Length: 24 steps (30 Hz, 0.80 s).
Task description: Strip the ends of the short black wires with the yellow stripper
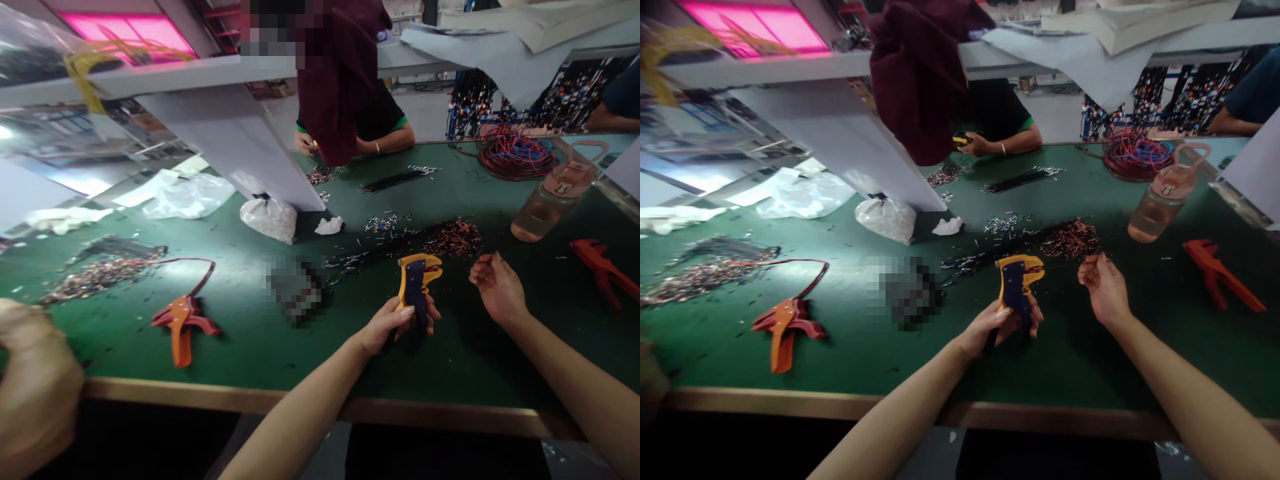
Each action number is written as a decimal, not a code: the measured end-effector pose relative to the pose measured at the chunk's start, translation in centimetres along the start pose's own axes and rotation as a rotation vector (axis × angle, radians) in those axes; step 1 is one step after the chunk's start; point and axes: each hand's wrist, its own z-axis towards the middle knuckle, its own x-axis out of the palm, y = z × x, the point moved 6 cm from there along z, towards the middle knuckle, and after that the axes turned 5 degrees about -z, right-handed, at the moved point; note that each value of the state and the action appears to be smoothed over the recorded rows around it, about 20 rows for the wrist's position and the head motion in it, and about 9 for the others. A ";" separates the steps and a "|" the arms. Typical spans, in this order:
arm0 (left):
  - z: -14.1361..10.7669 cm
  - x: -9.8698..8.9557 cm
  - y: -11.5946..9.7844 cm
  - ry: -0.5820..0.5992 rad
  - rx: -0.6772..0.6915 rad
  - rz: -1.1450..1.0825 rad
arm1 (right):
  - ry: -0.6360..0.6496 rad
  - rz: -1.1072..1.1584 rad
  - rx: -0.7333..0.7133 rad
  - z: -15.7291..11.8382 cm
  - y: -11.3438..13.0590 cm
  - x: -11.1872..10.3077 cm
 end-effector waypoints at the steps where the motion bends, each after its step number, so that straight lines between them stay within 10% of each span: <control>1: 0.0 0.0 -0.1 -0.011 0.000 0.014 | 0.010 -0.002 -0.004 0.0 0.0 0.0; 24: -0.1 -0.1 -0.3 -0.131 -0.034 0.178 | 0.056 -0.018 0.005 0.3 0.0 0.0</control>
